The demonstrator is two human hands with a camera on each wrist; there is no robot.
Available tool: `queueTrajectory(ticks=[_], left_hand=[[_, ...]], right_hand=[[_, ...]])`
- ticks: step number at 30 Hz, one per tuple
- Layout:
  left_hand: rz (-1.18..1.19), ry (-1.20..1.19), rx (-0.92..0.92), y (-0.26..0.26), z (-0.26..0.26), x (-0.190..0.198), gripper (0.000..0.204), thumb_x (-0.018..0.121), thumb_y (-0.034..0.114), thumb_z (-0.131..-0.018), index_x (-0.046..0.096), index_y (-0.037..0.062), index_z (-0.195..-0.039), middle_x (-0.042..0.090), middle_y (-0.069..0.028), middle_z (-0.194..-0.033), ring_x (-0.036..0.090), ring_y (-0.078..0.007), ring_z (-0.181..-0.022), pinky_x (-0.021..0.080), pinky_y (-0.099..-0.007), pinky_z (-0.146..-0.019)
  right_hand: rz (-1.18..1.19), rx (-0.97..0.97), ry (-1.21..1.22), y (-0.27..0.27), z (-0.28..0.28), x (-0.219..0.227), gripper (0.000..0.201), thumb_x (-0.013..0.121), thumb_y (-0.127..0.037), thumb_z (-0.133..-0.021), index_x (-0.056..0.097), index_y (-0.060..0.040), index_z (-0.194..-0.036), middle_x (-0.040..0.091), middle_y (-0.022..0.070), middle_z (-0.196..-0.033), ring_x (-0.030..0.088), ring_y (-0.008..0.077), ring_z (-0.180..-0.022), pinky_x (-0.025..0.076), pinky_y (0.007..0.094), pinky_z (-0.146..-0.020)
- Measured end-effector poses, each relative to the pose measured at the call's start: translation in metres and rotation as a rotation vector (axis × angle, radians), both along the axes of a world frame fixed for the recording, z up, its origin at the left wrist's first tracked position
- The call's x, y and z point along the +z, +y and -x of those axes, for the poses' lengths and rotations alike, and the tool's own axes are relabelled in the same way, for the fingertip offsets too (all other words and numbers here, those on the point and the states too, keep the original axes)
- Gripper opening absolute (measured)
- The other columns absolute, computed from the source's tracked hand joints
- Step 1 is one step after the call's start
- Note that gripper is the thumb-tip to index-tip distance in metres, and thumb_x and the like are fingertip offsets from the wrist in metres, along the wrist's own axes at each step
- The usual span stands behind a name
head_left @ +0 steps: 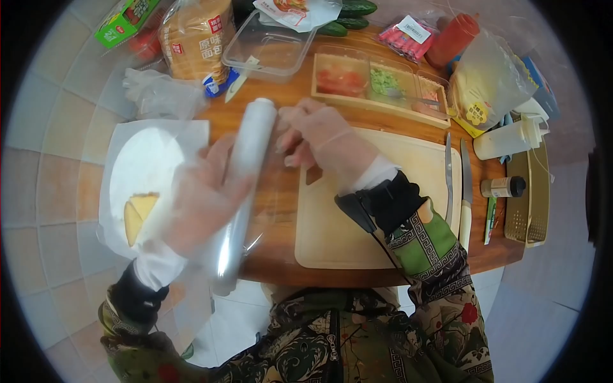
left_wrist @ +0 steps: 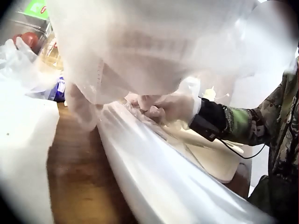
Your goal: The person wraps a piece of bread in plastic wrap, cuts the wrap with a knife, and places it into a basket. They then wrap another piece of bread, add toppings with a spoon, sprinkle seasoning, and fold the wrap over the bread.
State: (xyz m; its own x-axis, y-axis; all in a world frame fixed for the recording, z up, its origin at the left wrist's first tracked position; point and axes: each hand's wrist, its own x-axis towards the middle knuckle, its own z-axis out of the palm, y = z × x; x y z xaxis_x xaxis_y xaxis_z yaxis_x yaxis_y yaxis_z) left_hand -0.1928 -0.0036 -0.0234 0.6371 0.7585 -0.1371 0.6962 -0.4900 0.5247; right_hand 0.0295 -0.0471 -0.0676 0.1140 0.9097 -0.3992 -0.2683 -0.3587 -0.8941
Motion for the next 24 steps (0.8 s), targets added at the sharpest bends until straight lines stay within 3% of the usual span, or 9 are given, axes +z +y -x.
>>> queueTrajectory(ticks=[4, 5, 8, 10, 13, 17, 19, 22, 24], left_hand=[[-0.449, -0.299, -0.422, 0.035, -0.029, -0.012, 0.052, 0.062, 0.013, -0.094, 0.051, 0.0054, -0.144, 0.065, -0.0168, -0.111, 0.065, -0.0237, -0.095, 0.051, -0.0338, -0.084], [-0.450, -0.301, -0.421, 0.044, -0.039, -0.016, 0.052, 0.062, 0.013, -0.094, 0.051, 0.0054, -0.144, 0.065, -0.0168, -0.111, 0.065, -0.0237, -0.095, 0.051, -0.0338, -0.084], [-0.333, -0.319, -0.425, 0.069, -0.062, -0.025, 0.046, 0.060, 0.011, -0.095, 0.056, 0.0055, -0.140, 0.066, -0.0135, -0.095, 0.064, -0.0202, -0.083, 0.051, -0.0325, -0.076], [-0.027, -0.228, -0.472, 0.082, -0.071, -0.029, 0.044, 0.058, 0.010, -0.094, 0.058, 0.0057, -0.138, 0.065, -0.0097, -0.080, 0.063, -0.0178, -0.073, 0.051, -0.0298, -0.069], [0.013, -0.068, -0.493, 0.090, -0.080, -0.023, 0.045, 0.055, 0.010, -0.095, 0.056, 0.0062, -0.140, 0.064, -0.0071, -0.075, 0.062, -0.0148, -0.065, 0.052, -0.0286, -0.064], [0.215, 0.231, -0.361, 0.078, -0.098, 0.027, 0.045, 0.051, 0.013, -0.095, 0.057, 0.0070, -0.140, 0.066, -0.0083, -0.078, 0.064, -0.0148, -0.064, 0.054, -0.0293, -0.065], [0.181, 0.367, -0.435, 0.084, -0.103, 0.028, 0.046, 0.050, 0.016, -0.095, 0.057, 0.0074, -0.139, 0.067, -0.0091, -0.080, 0.066, -0.0170, -0.062, 0.055, -0.0314, -0.063], [0.013, 0.350, -0.604, 0.098, -0.100, 0.018, 0.046, 0.052, 0.017, -0.093, 0.057, 0.0068, -0.138, 0.070, -0.0100, -0.083, 0.069, -0.0201, -0.062, 0.055, -0.0321, -0.063], [0.109, 0.395, -0.549, 0.096, -0.105, 0.021, 0.046, 0.054, 0.017, -0.092, 0.058, 0.0069, -0.136, 0.070, -0.0096, -0.085, 0.069, -0.0195, -0.062, 0.055, -0.0319, -0.063]], right_hand=[[-0.031, 0.011, -0.012, 0.002, -0.004, -0.008, 0.032, 0.060, -0.038, -0.098, 0.060, -0.0061, -0.103, 0.069, 0.0093, -0.081, 0.066, 0.0168, -0.055, 0.049, 0.0245, -0.047], [-0.031, 0.012, -0.014, 0.000, -0.005, -0.007, 0.032, 0.060, -0.038, -0.098, 0.060, -0.0061, -0.103, 0.069, 0.0093, -0.081, 0.066, 0.0168, -0.055, 0.049, 0.0245, -0.047], [-0.005, 0.001, -0.007, -0.001, -0.004, -0.002, 0.031, 0.061, -0.035, -0.098, 0.061, -0.0060, -0.107, 0.070, 0.0089, -0.081, 0.065, 0.0162, -0.054, 0.049, 0.0234, -0.047], [0.058, -0.011, -0.027, 0.002, -0.005, -0.001, 0.031, 0.063, -0.034, -0.097, 0.062, -0.0062, -0.110, 0.069, 0.0076, -0.080, 0.065, 0.0150, -0.053, 0.048, 0.0234, -0.045], [0.054, -0.008, -0.016, 0.002, -0.005, -0.001, 0.031, 0.065, -0.034, -0.097, 0.062, -0.0064, -0.110, 0.069, 0.0069, -0.079, 0.065, 0.0143, -0.053, 0.047, 0.0232, -0.045], [-0.008, -0.043, -0.020, 0.004, -0.004, -0.004, 0.023, 0.059, -0.027, -0.099, 0.056, -0.0040, -0.098, 0.067, 0.0111, -0.071, 0.061, 0.0203, -0.045, 0.044, 0.0327, -0.038], [-0.026, 0.024, -0.044, 0.001, -0.007, -0.003, 0.033, 0.063, -0.036, -0.098, 0.062, -0.0057, -0.110, 0.069, 0.0068, -0.079, 0.065, 0.0132, -0.054, 0.046, 0.0220, -0.046], [-0.013, 0.023, -0.076, 0.000, -0.007, 0.001, 0.033, 0.062, -0.037, -0.098, 0.062, -0.0057, -0.110, 0.068, 0.0065, -0.079, 0.064, 0.0128, -0.054, 0.046, 0.0217, -0.046], [-0.025, 0.017, -0.073, -0.001, -0.006, 0.000, 0.033, 0.062, -0.037, -0.098, 0.062, -0.0059, -0.109, 0.068, 0.0066, -0.079, 0.064, 0.0129, -0.054, 0.046, 0.0215, -0.047]])
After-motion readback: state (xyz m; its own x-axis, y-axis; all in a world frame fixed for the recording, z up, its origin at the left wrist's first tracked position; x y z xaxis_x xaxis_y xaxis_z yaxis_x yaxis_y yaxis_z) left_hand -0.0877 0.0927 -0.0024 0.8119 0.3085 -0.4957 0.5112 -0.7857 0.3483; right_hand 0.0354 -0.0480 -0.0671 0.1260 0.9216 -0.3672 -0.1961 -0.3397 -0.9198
